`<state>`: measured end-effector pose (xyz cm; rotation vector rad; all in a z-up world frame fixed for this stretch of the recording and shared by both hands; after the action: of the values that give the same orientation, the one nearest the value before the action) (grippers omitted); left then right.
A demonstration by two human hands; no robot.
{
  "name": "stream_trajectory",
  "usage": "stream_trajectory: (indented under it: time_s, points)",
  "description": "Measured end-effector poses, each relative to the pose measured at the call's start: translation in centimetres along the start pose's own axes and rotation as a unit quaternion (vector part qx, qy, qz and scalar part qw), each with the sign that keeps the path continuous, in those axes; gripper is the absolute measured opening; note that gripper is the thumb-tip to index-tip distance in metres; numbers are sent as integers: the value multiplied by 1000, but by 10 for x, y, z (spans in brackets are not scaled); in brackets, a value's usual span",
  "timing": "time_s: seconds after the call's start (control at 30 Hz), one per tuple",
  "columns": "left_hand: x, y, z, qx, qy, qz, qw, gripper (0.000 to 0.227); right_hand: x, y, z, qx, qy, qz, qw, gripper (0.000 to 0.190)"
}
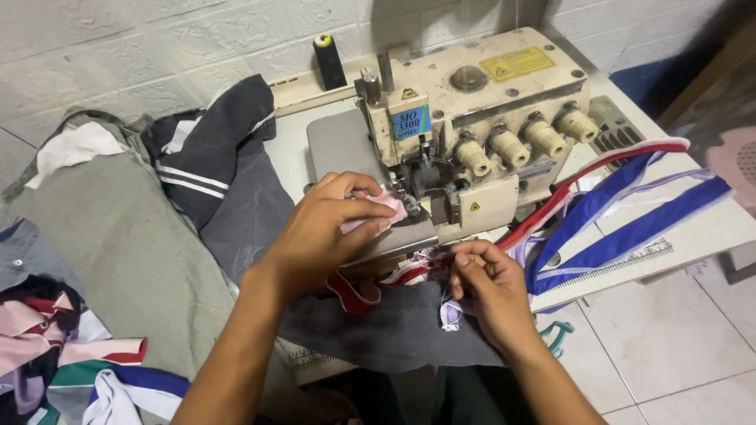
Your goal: Sewing various colored fabric strips onto a larger piece of grey fabric using an overlock sewing machine.
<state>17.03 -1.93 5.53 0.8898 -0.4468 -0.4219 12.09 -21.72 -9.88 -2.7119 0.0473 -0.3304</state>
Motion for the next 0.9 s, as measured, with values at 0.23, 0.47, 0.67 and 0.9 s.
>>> stream_trajectory:
  time_s: [0.23, 0.47, 0.67, 0.9]
  points:
    - [14, 21, -23, -39, 33, 122, 991, 32, -2, -1, 0, -24, -6, -3, 1000, 15]
    - [18, 14, -40, 57, 39, 136, 988, 28, -3, 0, 0, -41, -11, 3, 999, 12]
    - [-12, 9, -50, 80, 126, 144, 978, 27, -4, -11, -5, -161, 3, -4, 987, 16]
    - [-29, -8, 0, 106, 41, 106, 988, 37, -12, -80, -24, -374, -18, -120, 919, 33]
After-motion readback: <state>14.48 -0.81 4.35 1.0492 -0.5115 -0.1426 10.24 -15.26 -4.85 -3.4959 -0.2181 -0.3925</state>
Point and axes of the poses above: each hand's wrist, its own x-axis towards the middle knuckle, its own y-axis out of the back of the hand, z = x × y, the point moved 8 cm from there along x, towards the middle knuckle, and after that the axes turned 7 degrees about y, right-handed, at the moved point
